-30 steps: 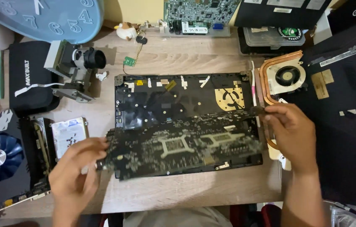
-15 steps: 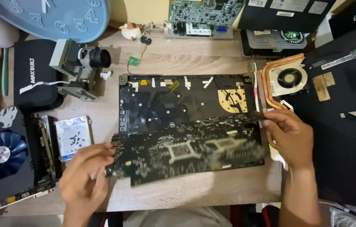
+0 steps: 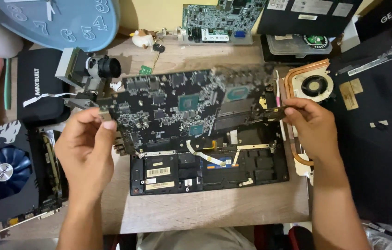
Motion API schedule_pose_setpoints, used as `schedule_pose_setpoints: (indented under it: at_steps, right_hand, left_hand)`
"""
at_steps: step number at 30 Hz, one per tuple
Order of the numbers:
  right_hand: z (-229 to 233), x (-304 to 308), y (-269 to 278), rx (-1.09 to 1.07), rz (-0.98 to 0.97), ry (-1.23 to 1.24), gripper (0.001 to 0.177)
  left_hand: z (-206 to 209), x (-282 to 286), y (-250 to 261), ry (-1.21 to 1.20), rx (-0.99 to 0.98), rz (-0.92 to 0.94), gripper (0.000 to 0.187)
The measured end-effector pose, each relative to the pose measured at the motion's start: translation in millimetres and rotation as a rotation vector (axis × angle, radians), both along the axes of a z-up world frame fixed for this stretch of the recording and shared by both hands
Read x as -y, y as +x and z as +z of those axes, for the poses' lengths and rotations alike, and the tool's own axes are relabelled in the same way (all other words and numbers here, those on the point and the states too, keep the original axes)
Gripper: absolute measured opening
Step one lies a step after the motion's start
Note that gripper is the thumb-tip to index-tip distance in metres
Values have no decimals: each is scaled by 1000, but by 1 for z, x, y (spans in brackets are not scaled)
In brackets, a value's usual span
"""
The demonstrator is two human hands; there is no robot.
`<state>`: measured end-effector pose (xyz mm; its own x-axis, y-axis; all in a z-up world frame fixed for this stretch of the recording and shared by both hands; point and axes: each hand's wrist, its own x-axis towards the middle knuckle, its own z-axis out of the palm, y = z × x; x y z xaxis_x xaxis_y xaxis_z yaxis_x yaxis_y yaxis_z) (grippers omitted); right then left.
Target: Disassembling and reassembling a laptop, specifically focusing on removing and installing the motherboard and connecting ribbon cables.
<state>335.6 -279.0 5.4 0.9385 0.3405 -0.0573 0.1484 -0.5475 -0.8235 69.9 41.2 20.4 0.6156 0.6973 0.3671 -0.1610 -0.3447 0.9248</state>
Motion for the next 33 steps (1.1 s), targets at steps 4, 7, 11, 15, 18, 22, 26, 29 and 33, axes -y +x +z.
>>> schedule_pose_setpoints:
  at_steps: [4, 7, 11, 15, 18, 22, 26, 29, 33]
  right_hand:
    - [3, -13, 1, -32, -2, -39, 26]
    - [-1, -12, 4, -16, 26, -84, 31]
    - [-6, -6, 3, 16, 41, 37, 33]
    - [2, -4, -8, 110, 11, 34, 16]
    - [-4, 10, -14, 149, 71, 78, 14]
    - [-11, 24, -23, 360, 149, -73, 16]
    - [-26, 37, -33, 388, 144, -68, 10]
    - [-31, 40, -37, 344, 158, -57, 14]
    - [-32, 40, -41, 229, 147, -98, 20]
  left_hand:
    - [-7, -8, 2, -125, -34, 64, 7]
    - [-9, -12, 0, -154, -78, 65, 10]
    - [-9, -12, -4, -11, -42, -29, 17]
    - [-15, -11, -10, 202, -52, -47, 18]
    - [-12, -10, -16, 393, -25, -121, 10]
    - [-11, -8, -41, 555, -121, -177, 21]
    - [-8, 4, -57, 720, -198, -241, 18]
    - [-9, 5, -66, 866, -319, -226, 14]
    - [-42, -6, -78, 869, -448, -252, 29]
